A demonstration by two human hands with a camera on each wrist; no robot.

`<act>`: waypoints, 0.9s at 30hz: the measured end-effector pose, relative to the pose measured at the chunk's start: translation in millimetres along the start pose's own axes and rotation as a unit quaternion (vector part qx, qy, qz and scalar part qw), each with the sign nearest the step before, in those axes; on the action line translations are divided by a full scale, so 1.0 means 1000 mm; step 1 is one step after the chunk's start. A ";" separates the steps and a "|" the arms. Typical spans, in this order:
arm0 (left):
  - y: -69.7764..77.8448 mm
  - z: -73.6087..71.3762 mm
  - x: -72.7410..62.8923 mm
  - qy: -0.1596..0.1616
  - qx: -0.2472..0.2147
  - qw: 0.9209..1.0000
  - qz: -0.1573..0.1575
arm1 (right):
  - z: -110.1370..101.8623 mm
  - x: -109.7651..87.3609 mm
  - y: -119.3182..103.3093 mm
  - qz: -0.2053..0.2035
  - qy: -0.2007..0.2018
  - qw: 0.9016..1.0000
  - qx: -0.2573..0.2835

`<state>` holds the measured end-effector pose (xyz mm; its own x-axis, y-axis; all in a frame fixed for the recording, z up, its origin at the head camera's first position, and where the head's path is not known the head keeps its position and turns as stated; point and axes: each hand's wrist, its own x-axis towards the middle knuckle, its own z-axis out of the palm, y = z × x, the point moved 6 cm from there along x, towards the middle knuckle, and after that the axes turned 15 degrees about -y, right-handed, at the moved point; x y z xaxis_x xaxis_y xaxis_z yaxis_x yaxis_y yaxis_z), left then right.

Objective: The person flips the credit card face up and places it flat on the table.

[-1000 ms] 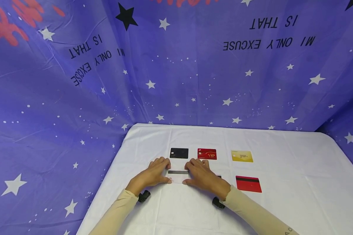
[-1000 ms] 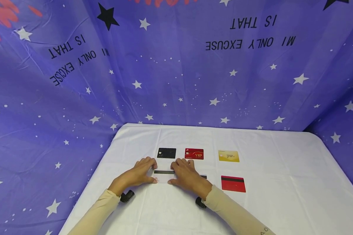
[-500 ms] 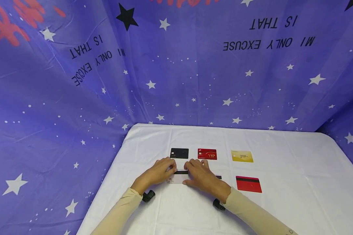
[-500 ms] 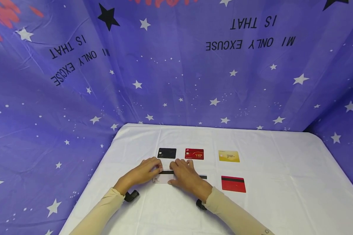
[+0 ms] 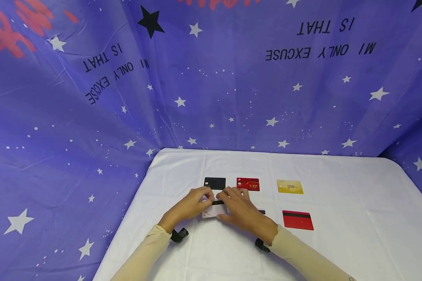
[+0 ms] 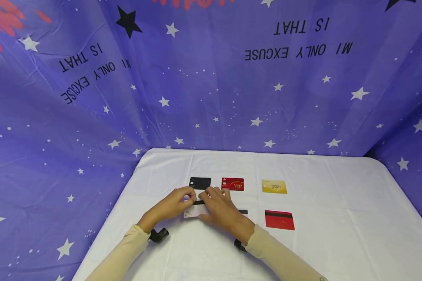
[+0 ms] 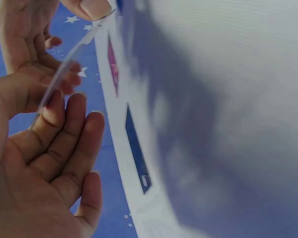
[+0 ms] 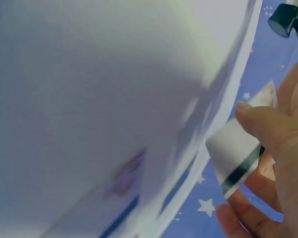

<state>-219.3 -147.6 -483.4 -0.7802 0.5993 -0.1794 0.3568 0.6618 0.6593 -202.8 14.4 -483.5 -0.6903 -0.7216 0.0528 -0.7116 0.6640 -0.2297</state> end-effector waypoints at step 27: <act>0.008 -0.015 -0.018 0.005 -0.119 0.993 0.027 | -0.025 -0.002 -0.001 0.006 0.032 0.983 0.182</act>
<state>-209.7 -159.6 -464.1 -0.7684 0.6261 -0.1325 0.2682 0.5030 0.8216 -204.1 20.3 -458.9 -0.7133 -0.6928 0.1059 -0.6177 0.5502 -0.5618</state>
